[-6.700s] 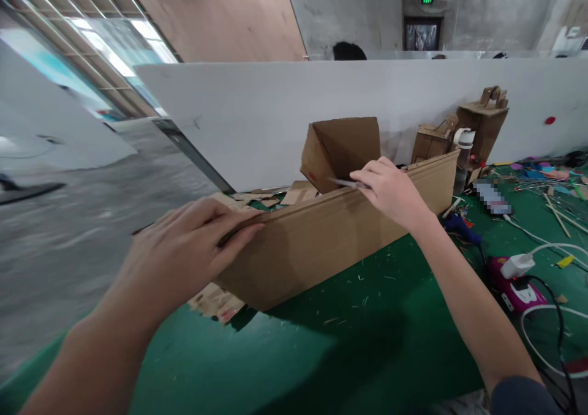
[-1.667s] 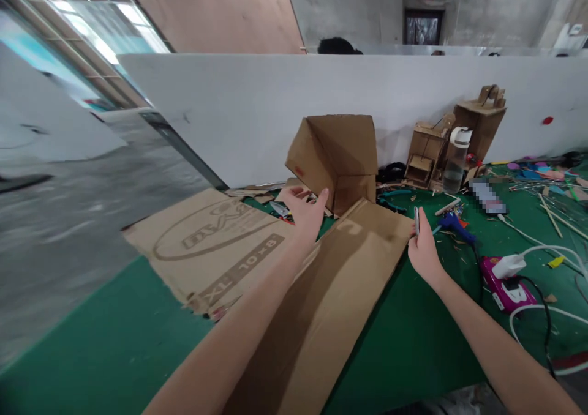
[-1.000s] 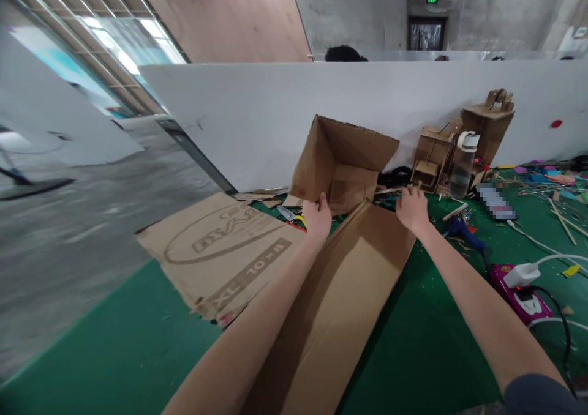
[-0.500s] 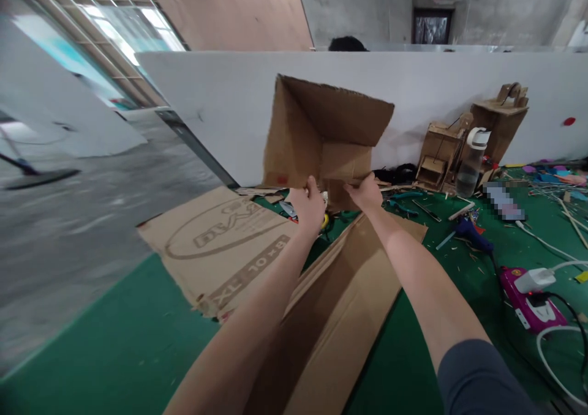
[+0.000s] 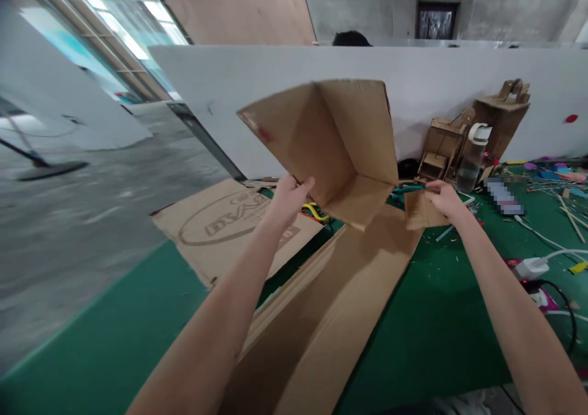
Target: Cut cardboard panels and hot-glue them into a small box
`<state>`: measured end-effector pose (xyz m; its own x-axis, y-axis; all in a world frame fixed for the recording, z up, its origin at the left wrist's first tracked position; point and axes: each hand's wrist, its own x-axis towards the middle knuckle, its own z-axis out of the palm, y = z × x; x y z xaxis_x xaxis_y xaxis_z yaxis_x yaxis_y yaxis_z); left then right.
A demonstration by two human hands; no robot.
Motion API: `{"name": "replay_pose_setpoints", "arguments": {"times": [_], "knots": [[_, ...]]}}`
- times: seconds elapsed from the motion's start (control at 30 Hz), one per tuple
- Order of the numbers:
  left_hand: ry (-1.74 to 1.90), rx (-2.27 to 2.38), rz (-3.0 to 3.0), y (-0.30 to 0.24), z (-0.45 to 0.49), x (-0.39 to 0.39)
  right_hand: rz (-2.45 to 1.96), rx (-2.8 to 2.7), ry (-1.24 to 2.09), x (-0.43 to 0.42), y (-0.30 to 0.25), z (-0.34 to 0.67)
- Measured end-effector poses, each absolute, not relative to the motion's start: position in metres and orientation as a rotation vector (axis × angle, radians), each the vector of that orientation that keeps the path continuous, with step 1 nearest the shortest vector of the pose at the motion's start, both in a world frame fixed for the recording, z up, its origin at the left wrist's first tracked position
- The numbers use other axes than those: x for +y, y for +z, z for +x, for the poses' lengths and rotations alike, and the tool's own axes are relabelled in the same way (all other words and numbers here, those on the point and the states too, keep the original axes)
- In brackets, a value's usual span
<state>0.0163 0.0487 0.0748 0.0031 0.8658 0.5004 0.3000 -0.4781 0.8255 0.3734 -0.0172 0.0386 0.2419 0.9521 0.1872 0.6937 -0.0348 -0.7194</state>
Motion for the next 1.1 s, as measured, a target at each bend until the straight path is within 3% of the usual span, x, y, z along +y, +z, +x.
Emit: {"name": "replay_pose_setpoints", "arguments": {"times": [0.17,0.3,0.53,0.77,1.1], "knots": [[1.23,1.247,1.761,0.025,0.031,0.03,-1.895,-1.684,0.477,-0.02,0.024,0.392],[1.164,1.226,1.851,0.001,0.039,0.021,-1.991,-1.718,0.311,-0.007,0.023,0.394],[0.941,1.593,2.096,-0.018,0.043,0.019,-2.12,-1.772,-0.024,-0.02,0.031,0.386],[0.895,1.669,2.166,-0.02,0.036,0.014,-1.94,-2.054,0.264,-0.017,0.016,0.343],[0.786,1.844,2.114,-0.015,0.021,0.006,-1.919,-2.045,0.338,0.002,0.004,0.322]]}}
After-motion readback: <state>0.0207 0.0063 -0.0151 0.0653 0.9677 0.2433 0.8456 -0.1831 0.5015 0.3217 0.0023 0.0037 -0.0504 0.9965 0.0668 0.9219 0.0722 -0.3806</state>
